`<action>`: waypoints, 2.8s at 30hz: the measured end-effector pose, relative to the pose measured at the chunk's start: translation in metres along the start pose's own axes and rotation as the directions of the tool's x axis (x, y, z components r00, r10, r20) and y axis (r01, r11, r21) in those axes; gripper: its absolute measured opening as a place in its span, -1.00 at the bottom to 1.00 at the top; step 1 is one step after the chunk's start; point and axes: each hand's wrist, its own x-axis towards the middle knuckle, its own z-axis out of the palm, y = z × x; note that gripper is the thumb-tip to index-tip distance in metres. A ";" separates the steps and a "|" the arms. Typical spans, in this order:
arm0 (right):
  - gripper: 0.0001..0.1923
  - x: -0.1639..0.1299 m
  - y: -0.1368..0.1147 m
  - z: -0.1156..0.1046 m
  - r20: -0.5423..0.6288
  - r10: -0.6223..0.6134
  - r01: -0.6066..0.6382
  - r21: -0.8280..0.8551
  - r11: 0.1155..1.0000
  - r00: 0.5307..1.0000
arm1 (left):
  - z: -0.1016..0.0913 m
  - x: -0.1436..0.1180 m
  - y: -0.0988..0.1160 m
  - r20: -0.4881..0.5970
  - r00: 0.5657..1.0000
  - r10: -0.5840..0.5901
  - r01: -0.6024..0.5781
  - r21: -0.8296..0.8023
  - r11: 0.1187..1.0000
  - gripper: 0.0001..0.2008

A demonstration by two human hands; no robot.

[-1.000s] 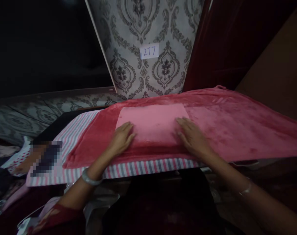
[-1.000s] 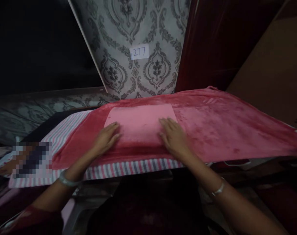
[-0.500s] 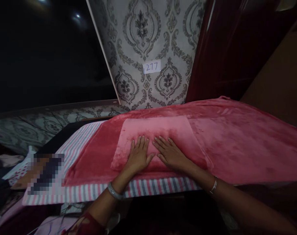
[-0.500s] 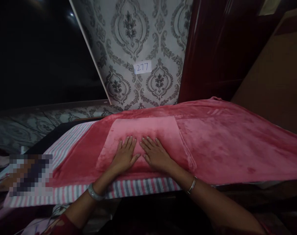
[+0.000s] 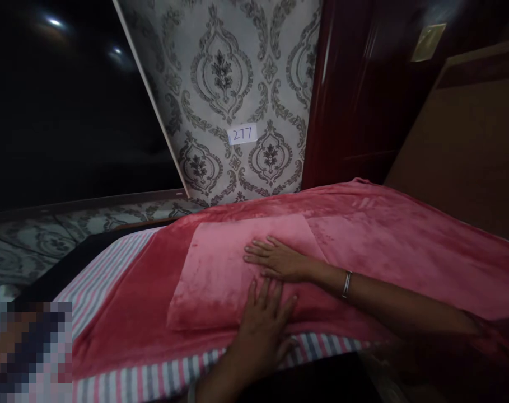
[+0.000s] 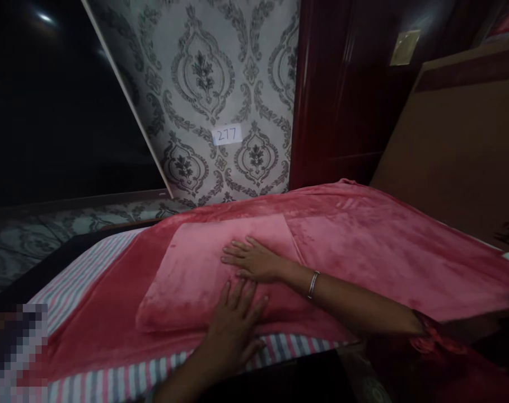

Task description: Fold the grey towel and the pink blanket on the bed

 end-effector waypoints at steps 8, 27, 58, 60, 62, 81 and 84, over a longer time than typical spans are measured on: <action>-0.32 0.007 0.090 0.005 -0.099 0.327 -0.330 -0.021 0.944 0.940 | 0.013 -0.008 -0.001 -0.031 0.999 0.010 -0.009 0.052 0.999 -0.03; -0.31 -0.003 0.131 -0.005 -0.037 0.603 -0.603 -0.001 0.797 0.797 | 0.004 -0.006 0.004 -0.048 0.999 -0.025 0.019 -0.112 0.994 -0.18; -0.37 0.128 0.064 0.034 -0.021 0.122 -0.120 0.093 0.988 0.992 | 0.033 -0.065 -0.033 -0.407 0.903 -0.139 0.210 0.135 0.968 -0.17; -0.36 0.127 0.064 0.036 -0.023 0.116 -0.114 0.085 0.990 0.993 | 0.024 -0.065 -0.030 -0.359 0.920 -0.157 0.213 0.123 0.969 -0.20; -0.36 0.126 0.064 0.037 -0.028 0.126 -0.124 0.061 0.990 0.992 | 0.013 -0.066 -0.025 -0.301 0.935 -0.189 0.228 0.100 0.968 -0.21; -0.45 0.145 -0.054 0.036 0.018 -0.426 0.425 0.049 0.904 0.905 | -0.010 -0.111 -0.047 -0.323 0.874 -0.363 0.420 0.127 0.899 -0.30; -0.41 0.175 -0.023 0.032 0.031 -0.290 0.289 0.030 0.957 0.956 | -0.001 -0.114 -0.047 -0.329 0.871 -0.365 0.420 0.114 0.900 -0.29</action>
